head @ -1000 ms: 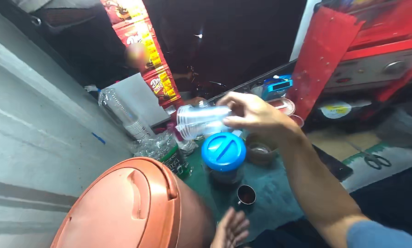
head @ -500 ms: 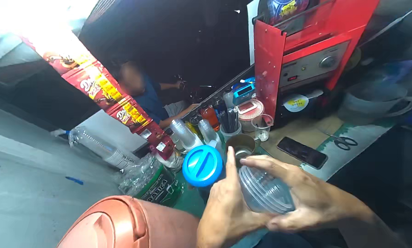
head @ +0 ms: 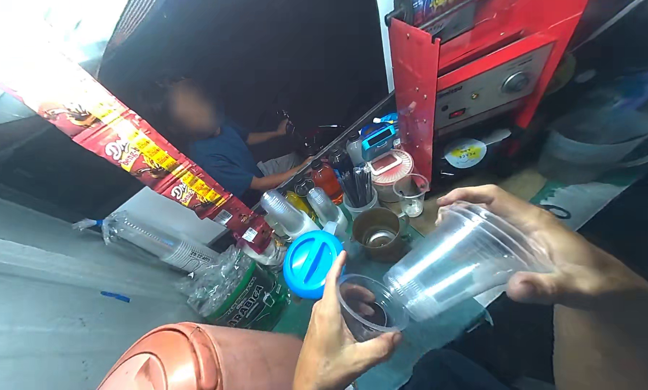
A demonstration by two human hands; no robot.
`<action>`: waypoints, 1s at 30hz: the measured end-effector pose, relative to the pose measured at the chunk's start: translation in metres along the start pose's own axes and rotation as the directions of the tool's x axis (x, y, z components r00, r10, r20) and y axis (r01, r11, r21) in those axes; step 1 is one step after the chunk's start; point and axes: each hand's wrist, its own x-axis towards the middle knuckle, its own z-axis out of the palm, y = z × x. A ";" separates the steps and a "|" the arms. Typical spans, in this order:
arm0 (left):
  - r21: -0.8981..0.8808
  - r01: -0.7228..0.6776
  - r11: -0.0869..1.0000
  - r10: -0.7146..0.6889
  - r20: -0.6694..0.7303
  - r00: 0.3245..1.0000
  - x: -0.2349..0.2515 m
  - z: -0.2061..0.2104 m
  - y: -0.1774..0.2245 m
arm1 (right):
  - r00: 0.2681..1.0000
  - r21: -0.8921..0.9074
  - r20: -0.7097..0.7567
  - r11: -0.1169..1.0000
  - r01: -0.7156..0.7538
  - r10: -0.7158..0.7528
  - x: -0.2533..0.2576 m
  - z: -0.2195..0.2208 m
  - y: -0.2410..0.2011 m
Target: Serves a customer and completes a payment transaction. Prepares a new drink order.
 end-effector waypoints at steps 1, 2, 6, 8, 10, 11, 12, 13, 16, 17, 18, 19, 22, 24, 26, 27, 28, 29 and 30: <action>-0.031 -0.005 1.000 0.004 -0.005 1.000 0.000 0.002 -0.002 | 1.000 0.001 -0.001 1.000 0.009 -0.009 -0.001 -0.002 0.000; -0.035 -0.002 0.999 0.002 -0.001 1.000 0.000 0.003 -0.003 | 1.000 -0.007 -0.002 1.000 0.015 -0.015 -0.001 -0.003 0.001; 0.024 0.018 1.000 -0.019 0.058 0.998 0.002 0.005 -0.003 | 1.000 -0.088 0.009 0.996 0.008 -0.007 -0.001 0.002 0.005; 0.027 0.024 0.999 -0.026 0.070 0.997 0.003 0.005 -0.004 | 1.000 -0.121 0.018 0.993 0.008 -0.005 -0.001 0.003 0.007; 0.035 0.037 0.999 -0.039 0.081 0.996 0.003 0.005 -0.004 | 1.000 -0.124 0.020 0.992 0.004 -0.001 -0.001 0.005 0.009; 0.039 0.037 0.999 -0.040 0.087 0.995 0.004 0.004 -0.004 | 1.000 -0.114 0.016 0.993 -0.007 0.009 -0.001 0.005 0.010; 0.035 0.030 0.999 -0.033 0.092 0.995 0.005 0.004 -0.005 | 1.000 -0.099 0.011 0.995 -0.022 0.023 0.000 0.006 0.009; 0.021 0.022 1.000 -0.024 0.092 0.995 0.006 0.004 -0.006 | 0.999 -0.097 0.009 0.995 -0.032 0.033 0.001 0.005 0.008; -0.013 -0.031 0.999 0.031 -0.010 0.999 0.010 0.015 -0.010 | 0.998 -0.215 -0.043 0.975 -0.044 0.036 0.005 0.005 0.000; 0.015 -0.047 0.999 0.048 -0.063 0.997 0.010 0.021 -0.013 | 0.998 -0.292 -0.056 0.955 -0.049 0.034 0.007 0.008 -0.002; 0.070 -0.054 0.996 0.061 -0.104 0.993 0.008 0.027 -0.016 | 0.999 -0.366 -0.041 0.930 -0.045 0.032 0.010 0.014 -0.004; 0.120 -0.050 0.992 0.066 -0.133 0.989 0.005 0.031 -0.018 | 0.999 -0.412 0.023 0.911 -0.014 0.025 0.013 0.024 -0.006; 0.150 -0.072 0.986 0.101 -0.195 0.976 0.001 0.030 -0.023 | 0.941 -0.450 0.339 0.880 0.154 0.009 0.034 0.072 -0.003; 0.165 -0.057 0.985 0.105 -0.298 0.949 -0.008 0.027 -0.026 | 0.879 -0.497 0.469 0.848 0.187 0.082 0.038 0.096 0.003; 0.213 -0.025 0.977 0.111 -0.404 0.908 -0.018 0.024 -0.027 | 0.821 -0.454 0.556 0.875 0.170 0.129 0.045 0.107 0.011; 0.225 0.005 0.974 0.097 -0.439 0.894 -0.026 0.024 -0.024 | 0.799 -0.382 0.589 0.913 0.143 0.121 0.049 0.110 0.017; 0.233 0.040 0.972 0.077 -0.472 0.878 -0.035 0.023 -0.018 | 0.795 -0.279 0.599 0.955 0.097 0.094 0.054 0.112 0.023; 0.259 0.081 0.963 0.066 -0.511 0.857 -0.043 0.021 -0.010 | 0.807 -0.165 0.586 0.986 0.029 0.075 0.062 0.112 0.030; 0.303 0.128 0.944 0.069 -0.562 0.824 -0.049 0.017 -0.003 | 0.832 -0.060 0.550 0.997 -0.051 0.075 0.073 0.112 0.035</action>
